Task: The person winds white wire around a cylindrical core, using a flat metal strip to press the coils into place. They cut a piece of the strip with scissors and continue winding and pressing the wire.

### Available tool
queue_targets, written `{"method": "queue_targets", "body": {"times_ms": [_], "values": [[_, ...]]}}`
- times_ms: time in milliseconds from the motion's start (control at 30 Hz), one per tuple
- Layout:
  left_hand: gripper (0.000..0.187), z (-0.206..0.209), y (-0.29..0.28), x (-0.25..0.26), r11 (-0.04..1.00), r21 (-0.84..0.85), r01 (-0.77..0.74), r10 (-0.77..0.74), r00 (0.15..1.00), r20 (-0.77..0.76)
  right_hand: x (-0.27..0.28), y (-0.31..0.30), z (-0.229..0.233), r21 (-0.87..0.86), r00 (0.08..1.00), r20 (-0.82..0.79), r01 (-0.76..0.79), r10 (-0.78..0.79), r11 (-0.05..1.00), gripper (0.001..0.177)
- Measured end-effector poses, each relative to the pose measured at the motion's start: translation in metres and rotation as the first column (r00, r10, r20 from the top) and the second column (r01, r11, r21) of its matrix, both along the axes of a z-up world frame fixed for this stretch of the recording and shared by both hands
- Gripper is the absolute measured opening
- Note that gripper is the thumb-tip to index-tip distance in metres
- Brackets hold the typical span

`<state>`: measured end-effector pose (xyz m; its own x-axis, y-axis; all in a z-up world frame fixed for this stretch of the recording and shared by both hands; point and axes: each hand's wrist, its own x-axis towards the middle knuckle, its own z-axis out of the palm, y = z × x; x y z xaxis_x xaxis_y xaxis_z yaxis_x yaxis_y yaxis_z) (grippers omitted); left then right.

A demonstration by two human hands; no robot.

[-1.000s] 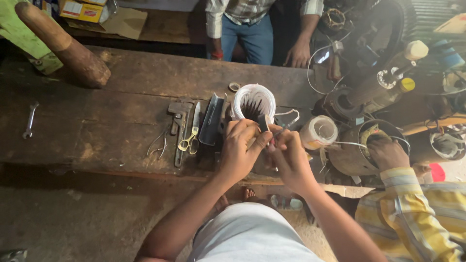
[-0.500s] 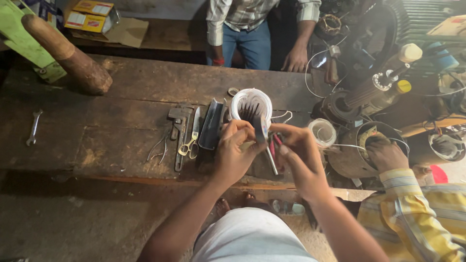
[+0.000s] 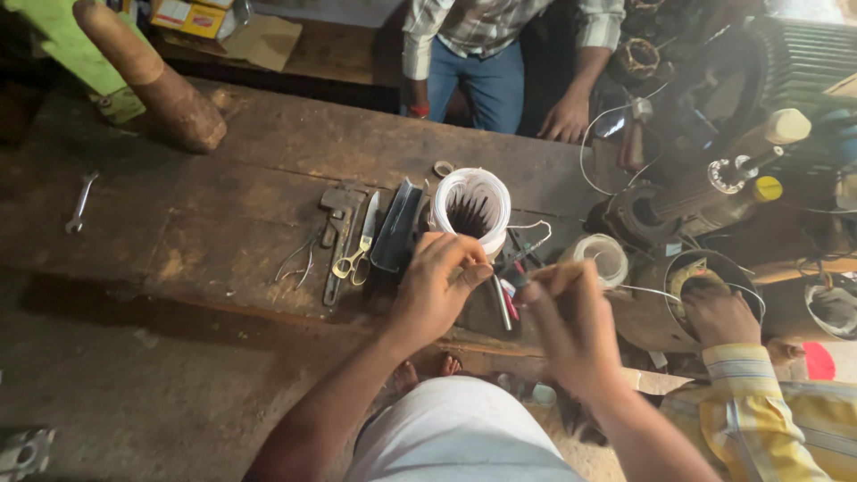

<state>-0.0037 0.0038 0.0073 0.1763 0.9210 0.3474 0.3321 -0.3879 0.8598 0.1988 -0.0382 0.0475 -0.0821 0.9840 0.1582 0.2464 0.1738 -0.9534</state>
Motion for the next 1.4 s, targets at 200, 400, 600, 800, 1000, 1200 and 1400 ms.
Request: {"method": "queue_targets", "body": {"times_ms": [200,400,600,800,1000,1200,1400], "values": [[0.027,0.014,0.002,0.004,0.997,0.070,-0.023,0.020,0.999,0.036,0.014,0.020,0.002,-0.176,0.865,-0.487,-0.233,0.121,0.956,0.020],[0.028,0.016,0.001,0.022,0.966,0.157,-0.208,0.210,0.978,0.003,0.003,0.022,-0.042,0.012,0.945,-0.311,-0.106,0.104,0.994,0.022],[0.024,0.013,-0.010,0.026,0.968,0.169,-0.185,0.197,0.979,-0.055,0.011,0.034,-0.049,0.476,0.882,0.471,-0.254,0.000,0.842,0.025],[0.020,0.014,-0.013,0.016,0.984,0.076,-0.159,0.160,0.987,-0.009,0.036,0.014,-0.009,-0.047,0.884,-0.350,-0.346,0.309,0.937,0.022],[0.027,0.022,-0.013,0.022,0.947,0.193,-0.257,0.264,0.964,-0.013,0.024,0.030,-0.021,0.051,0.823,-0.450,-0.362,0.345,0.931,0.020],[0.037,0.010,-0.014,0.030,0.973,0.085,-0.215,0.217,0.976,-0.012,0.018,0.039,-0.060,-0.003,0.930,-0.176,-0.329,0.323,0.944,0.019],[0.034,0.006,-0.016,0.026,0.960,0.173,-0.221,0.234,0.970,-0.062,0.021,0.045,-0.045,0.547,0.909,0.401,-0.336,0.112,0.767,0.018]]}}
